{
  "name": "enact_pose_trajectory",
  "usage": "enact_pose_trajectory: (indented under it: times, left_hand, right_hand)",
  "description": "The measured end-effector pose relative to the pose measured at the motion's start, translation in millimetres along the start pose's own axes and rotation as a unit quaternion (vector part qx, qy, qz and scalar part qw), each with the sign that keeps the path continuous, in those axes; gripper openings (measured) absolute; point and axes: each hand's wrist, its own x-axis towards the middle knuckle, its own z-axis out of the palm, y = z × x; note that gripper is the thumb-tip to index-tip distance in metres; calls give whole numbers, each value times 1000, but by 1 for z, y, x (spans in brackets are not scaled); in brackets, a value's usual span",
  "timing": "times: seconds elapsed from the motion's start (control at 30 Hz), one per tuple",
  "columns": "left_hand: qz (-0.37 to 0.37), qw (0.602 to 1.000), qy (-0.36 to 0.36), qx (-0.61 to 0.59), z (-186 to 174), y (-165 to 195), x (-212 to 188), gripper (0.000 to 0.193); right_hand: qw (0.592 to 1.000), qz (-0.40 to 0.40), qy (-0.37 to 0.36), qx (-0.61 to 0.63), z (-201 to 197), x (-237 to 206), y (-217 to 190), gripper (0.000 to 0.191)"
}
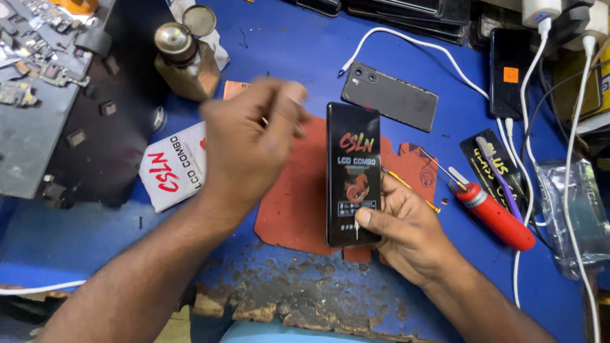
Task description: The person uses a red-handled tool and a yellow screwdriver to work on the internal components of a disassembled smartphone. They then connect a white charging cable to the phone and press the power button to test the screen, which lights up with a boot logo.
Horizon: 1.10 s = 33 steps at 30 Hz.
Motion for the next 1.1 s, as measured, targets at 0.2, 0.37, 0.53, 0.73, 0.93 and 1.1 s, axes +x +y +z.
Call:
enact_pose_trajectory:
  times: [0.2,0.37,0.53,0.73,0.93,1.1]
  left_hand:
    - [342,925,104,127,-36,59,-15,14]
    - [379,897,106,200,-63,105,-49,11]
    - [185,923,39,336,-72,69,-61,10]
    - [1,880,-36,474,-63,6,-92,24]
    - [-29,866,-28,498,-57,-15,-99,14]
    - [-36,919,-15,392,-53,-4,-98,15]
  right_hand:
    - [999,-21,10,30,-3,-1,-7,38]
    - [997,-40,-22,65,-9,-4,-9,36]
    - [991,-48,-75,97,-16,-5,-7,40]
    - [986,-56,-94,125,-25,-4,-3,35]
    - [984,-62,-105,132,-29,-3,0,34]
    - [988,-88,-76,102,-19,-3,-5,33]
